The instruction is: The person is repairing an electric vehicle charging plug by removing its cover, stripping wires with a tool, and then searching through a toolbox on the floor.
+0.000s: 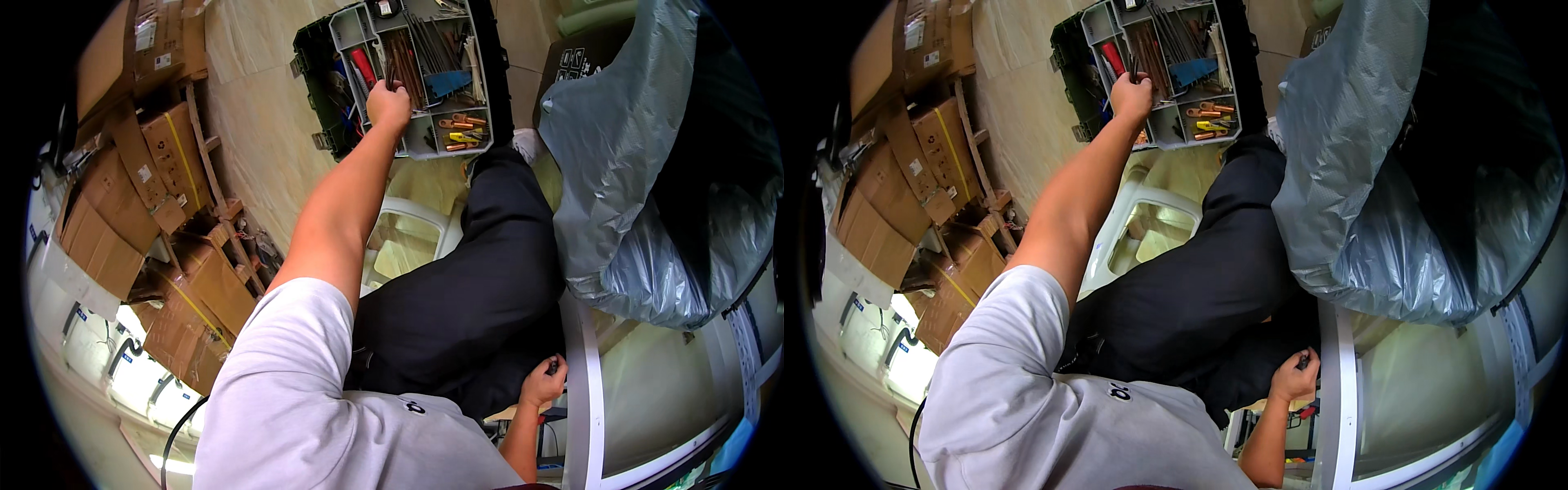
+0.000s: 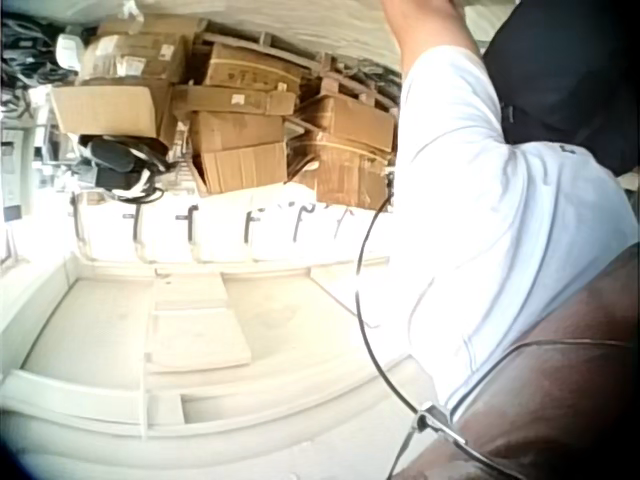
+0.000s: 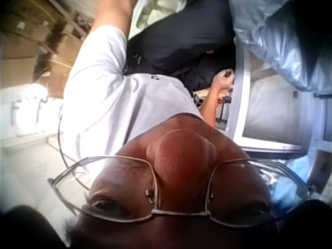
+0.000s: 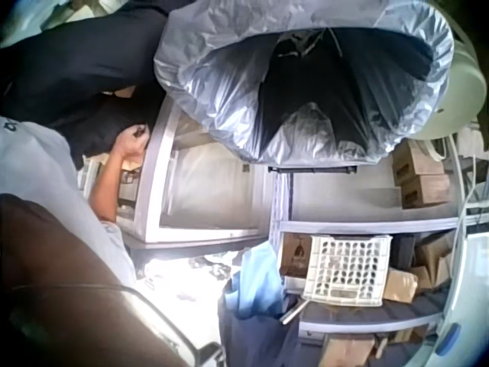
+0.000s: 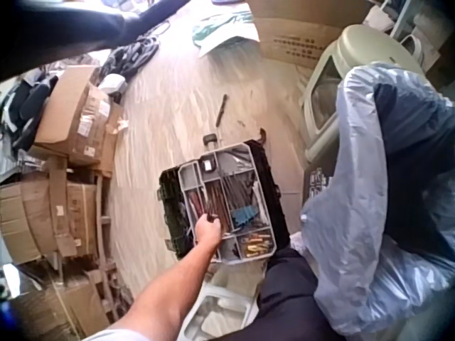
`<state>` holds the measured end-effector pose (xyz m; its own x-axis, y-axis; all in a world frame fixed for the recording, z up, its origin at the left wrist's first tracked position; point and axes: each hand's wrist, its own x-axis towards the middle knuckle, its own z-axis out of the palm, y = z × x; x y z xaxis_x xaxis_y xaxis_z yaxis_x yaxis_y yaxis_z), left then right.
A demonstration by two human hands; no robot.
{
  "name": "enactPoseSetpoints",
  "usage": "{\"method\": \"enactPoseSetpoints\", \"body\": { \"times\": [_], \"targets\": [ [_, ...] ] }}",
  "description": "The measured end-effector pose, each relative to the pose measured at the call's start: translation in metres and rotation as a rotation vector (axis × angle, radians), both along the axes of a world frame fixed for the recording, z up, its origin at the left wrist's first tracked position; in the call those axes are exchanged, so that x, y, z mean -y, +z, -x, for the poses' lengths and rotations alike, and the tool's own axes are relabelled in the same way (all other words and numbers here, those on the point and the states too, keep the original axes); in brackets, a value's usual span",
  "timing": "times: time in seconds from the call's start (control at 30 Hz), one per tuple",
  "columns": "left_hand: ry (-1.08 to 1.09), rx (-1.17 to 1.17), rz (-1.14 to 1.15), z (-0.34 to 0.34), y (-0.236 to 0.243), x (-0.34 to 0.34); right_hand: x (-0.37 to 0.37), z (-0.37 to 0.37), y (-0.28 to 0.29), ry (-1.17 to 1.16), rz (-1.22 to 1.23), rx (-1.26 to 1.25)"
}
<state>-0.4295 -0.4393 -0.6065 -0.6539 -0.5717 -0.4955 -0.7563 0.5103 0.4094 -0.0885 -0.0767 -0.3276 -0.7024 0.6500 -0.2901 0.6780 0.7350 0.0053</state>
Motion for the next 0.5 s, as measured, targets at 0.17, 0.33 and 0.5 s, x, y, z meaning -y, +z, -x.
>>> {"method": "enactPoseSetpoints", "body": {
  "times": [0.17, 0.33, 0.5],
  "targets": [
    [-0.094, -0.070, 0.116, -0.005, 0.004, -0.013, -0.002, 0.000, 0.000, 0.028, 0.007, 0.008],
    [-0.087, 0.004, 0.150, 0.005, 0.000, -0.021, -0.002, -0.001, -0.002, 0.015, 0.006, 0.012],
    [-0.130, -0.055, -0.046, -0.002, -0.001, -0.014, -0.002, -0.001, -0.002, -0.011, 0.003, 0.032]
  ]
}}
